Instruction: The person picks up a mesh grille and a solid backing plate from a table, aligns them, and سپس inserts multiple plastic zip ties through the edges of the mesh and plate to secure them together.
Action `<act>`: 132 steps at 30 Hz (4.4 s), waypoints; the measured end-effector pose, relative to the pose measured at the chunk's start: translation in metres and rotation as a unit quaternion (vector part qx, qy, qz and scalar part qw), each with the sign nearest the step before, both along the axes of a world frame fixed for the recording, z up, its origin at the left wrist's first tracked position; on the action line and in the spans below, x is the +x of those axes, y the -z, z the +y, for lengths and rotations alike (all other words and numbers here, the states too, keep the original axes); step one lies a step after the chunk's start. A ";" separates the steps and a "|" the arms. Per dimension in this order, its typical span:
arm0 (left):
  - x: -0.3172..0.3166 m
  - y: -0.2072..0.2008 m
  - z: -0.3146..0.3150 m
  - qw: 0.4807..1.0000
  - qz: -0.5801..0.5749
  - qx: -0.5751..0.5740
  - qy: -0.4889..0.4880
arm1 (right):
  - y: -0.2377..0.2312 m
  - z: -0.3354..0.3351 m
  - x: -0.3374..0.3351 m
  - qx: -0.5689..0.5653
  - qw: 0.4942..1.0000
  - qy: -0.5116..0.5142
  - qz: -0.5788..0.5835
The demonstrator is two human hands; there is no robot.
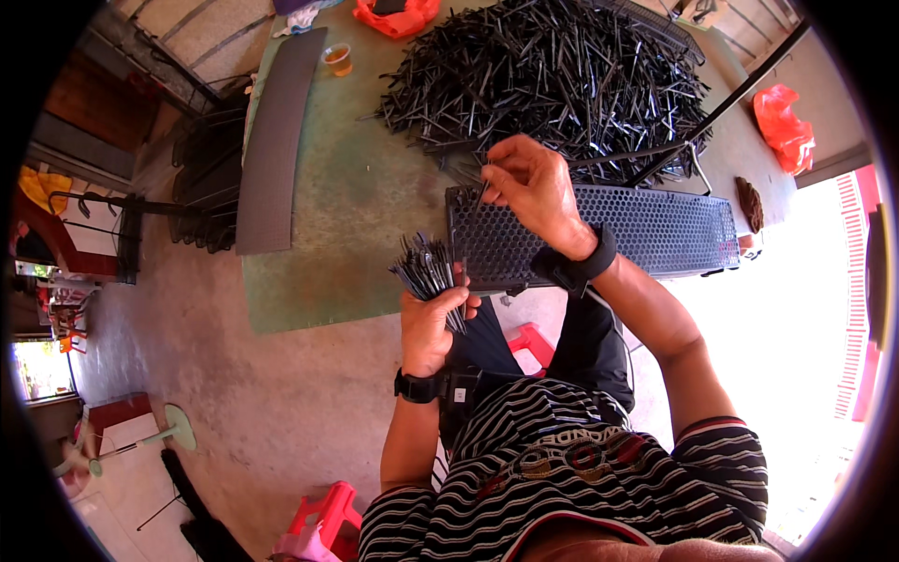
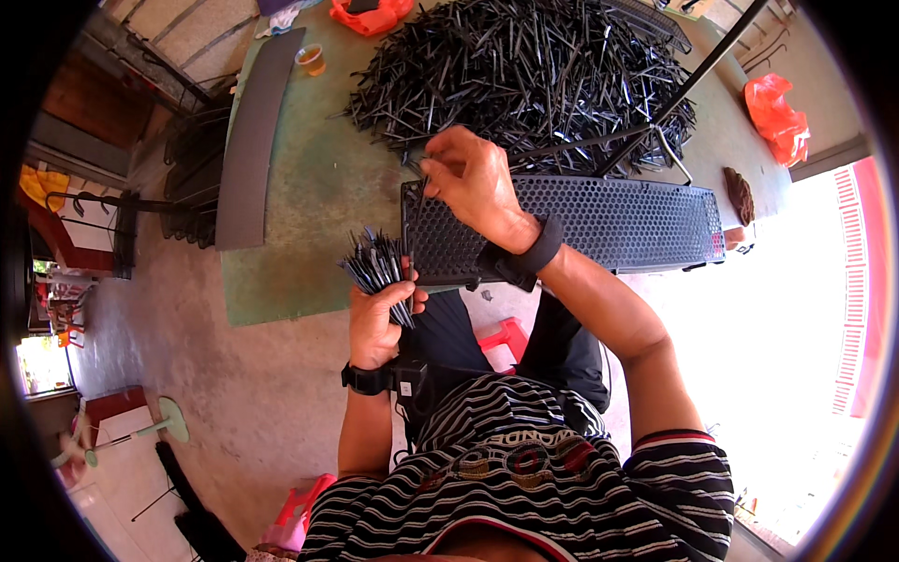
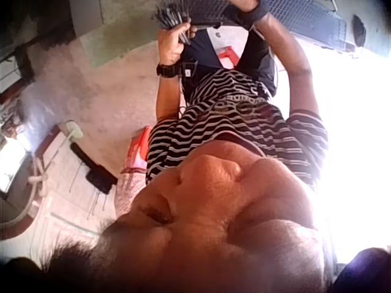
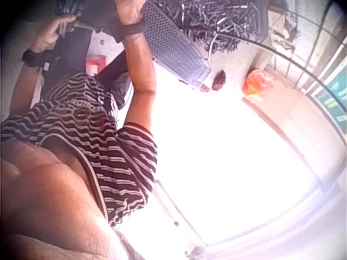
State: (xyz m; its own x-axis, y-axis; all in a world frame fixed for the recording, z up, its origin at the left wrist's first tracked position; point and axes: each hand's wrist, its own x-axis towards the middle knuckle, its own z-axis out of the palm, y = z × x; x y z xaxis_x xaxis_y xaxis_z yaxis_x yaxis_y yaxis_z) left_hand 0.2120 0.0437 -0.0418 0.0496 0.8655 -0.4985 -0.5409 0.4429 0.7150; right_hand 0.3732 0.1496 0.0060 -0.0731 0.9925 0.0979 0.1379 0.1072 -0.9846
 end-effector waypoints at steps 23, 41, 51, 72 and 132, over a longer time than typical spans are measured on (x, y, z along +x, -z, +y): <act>-0.008 0.000 0.003 0.998 -0.040 -0.003 -0.039 | 0.012 -0.017 -0.002 0.057 0.952 -0.102 -0.282; -0.006 0.009 0.001 0.998 0.025 0.033 -0.055 | 0.024 -0.009 -0.009 0.155 0.981 0.007 -0.114; -0.006 0.002 0.004 0.997 -0.006 0.012 -0.078 | 0.025 -0.001 -0.011 0.199 0.962 -0.027 -0.183; -0.001 -0.002 0.008 0.997 -0.041 -0.020 -0.066 | 0.001 -0.025 -0.009 -0.174 0.965 -0.189 -0.054; 0.001 -0.002 0.007 0.995 -0.054 -0.040 -0.079 | 0.023 -0.005 0.001 0.165 0.970 -0.043 -0.174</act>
